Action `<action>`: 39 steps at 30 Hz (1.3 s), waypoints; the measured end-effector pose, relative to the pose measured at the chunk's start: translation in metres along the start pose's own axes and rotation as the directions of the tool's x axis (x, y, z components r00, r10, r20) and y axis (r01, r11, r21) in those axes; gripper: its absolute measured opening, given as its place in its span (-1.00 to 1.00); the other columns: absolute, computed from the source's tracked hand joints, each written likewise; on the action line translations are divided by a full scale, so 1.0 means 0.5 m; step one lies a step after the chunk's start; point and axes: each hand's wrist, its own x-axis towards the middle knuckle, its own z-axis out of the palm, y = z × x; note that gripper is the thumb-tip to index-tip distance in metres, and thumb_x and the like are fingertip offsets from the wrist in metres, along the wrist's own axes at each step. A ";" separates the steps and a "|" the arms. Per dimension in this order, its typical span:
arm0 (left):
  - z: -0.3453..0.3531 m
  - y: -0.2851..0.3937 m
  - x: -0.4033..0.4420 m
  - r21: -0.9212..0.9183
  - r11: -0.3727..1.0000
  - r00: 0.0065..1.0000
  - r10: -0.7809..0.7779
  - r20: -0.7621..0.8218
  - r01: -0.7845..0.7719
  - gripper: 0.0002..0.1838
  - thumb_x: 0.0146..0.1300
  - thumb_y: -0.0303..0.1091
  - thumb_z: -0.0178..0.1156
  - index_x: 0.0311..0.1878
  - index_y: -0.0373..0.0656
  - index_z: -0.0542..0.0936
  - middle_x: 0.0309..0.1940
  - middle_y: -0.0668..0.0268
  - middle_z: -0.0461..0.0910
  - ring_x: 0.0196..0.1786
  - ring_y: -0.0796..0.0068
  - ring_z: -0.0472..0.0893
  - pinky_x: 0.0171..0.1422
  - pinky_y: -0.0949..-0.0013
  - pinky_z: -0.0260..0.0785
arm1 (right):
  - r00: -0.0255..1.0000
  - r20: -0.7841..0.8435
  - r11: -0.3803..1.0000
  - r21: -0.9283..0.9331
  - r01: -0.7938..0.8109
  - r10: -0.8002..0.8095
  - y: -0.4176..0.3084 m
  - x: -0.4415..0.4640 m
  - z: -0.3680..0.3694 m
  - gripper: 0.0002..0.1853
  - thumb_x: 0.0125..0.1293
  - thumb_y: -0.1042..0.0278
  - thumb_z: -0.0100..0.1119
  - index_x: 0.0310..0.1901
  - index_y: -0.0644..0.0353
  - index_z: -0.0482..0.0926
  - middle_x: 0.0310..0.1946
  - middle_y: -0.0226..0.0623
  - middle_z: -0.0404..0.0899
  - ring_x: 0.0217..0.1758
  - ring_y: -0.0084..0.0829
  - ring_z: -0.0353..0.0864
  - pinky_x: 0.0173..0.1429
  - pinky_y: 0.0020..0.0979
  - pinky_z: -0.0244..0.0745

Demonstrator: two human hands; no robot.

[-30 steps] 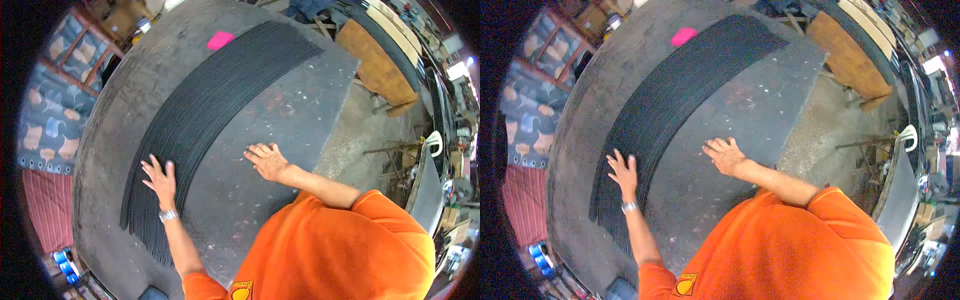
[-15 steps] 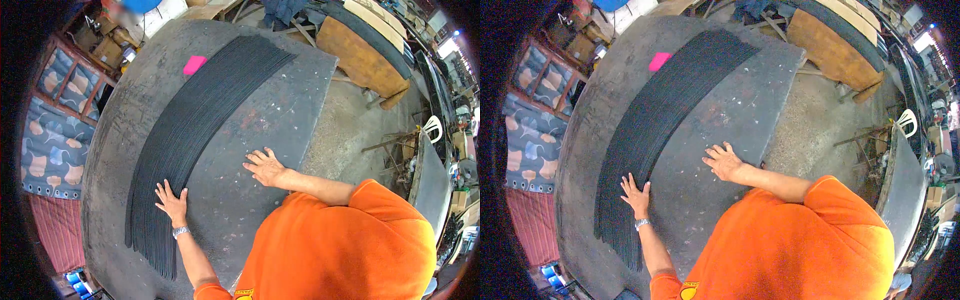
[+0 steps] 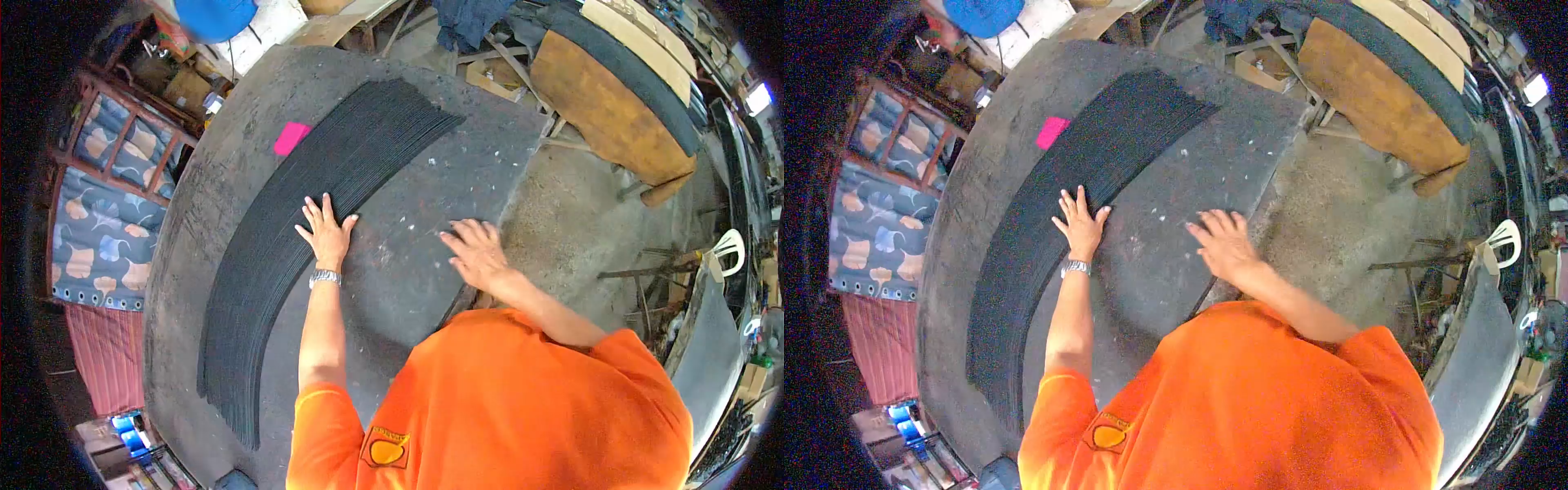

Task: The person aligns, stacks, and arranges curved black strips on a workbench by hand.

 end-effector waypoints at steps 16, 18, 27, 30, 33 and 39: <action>0.005 0.208 0.107 0.088 0.995 0.990 0.030 0.137 -0.042 0.16 0.11 0.23 0.44 0.67 0.06 0.04 0.68 -0.03 -0.15 0.73 0.01 -0.20 0.60 -0.47 -0.27 | 0.689 0.115 0.696 -0.038 -0.717 0.715 0.486 -0.308 -0.092 -0.37 0.38 0.10 0.18 0.47 -0.05 0.35 0.45 -0.09 0.32 0.53 0.01 0.25 0.42 0.21 0.23; 0.058 0.285 0.151 0.115 0.984 0.984 0.118 0.130 -0.134 0.21 0.07 0.26 0.45 0.68 0.10 0.01 0.70 -0.02 -0.21 0.72 -0.06 -0.17 0.57 -0.56 -0.31 | 0.688 0.082 0.693 -0.081 -0.716 0.721 0.488 -0.304 -0.044 -0.38 0.38 0.10 0.13 0.46 -0.05 0.36 0.45 -0.05 0.32 0.51 0.01 0.27 0.42 0.21 0.23; 0.234 0.281 0.307 0.204 0.915 0.879 0.393 -0.269 -0.347 -0.35 0.41 -0.11 0.27 0.48 -0.15 0.37 0.48 0.04 0.38 0.47 0.02 0.40 0.48 -0.19 0.22 | 0.624 0.109 0.627 0.010 -0.779 0.774 0.522 -0.323 -0.037 -0.29 0.30 0.15 0.30 0.48 -0.12 0.33 0.39 -0.16 0.35 0.46 -0.09 0.35 0.36 0.04 0.32; 0.004 0.538 0.208 0.313 0.940 0.990 0.127 0.059 -0.139 -0.19 0.43 0.13 0.23 0.58 -0.08 0.23 0.42 -0.06 0.41 0.41 -0.14 0.44 0.51 -0.14 0.22 | 0.541 0.105 0.545 -0.008 -0.838 0.834 0.549 -0.346 -0.036 -0.29 0.28 0.11 0.32 0.47 -0.16 0.33 0.37 -0.17 0.37 0.42 -0.13 0.38 0.29 0.04 0.34; 0.008 0.616 0.235 -0.001 0.966 0.960 0.256 0.118 -0.257 -0.33 0.44 -0.04 0.24 0.49 -0.14 0.34 0.36 -0.05 0.48 0.36 -0.10 0.50 0.45 -0.15 0.26 | 0.499 0.078 0.500 0.001 -0.866 0.863 0.568 -0.355 -0.070 -0.29 0.29 0.08 0.32 0.47 -0.17 0.33 0.37 -0.19 0.37 0.42 -0.13 0.38 0.28 0.06 0.34; 0.032 0.847 0.387 -0.807 0.447 0.729 0.684 0.029 -0.386 -0.58 0.47 -0.32 0.22 0.26 -0.42 0.55 0.18 -0.03 0.65 0.19 0.13 0.65 0.33 0.17 0.46 | 0.304 -0.303 0.345 0.093 -0.934 0.903 0.589 -0.393 -0.166 -0.32 0.30 0.06 0.32 0.45 -0.14 0.37 0.34 -0.19 0.42 0.40 -0.15 0.42 0.31 0.12 0.30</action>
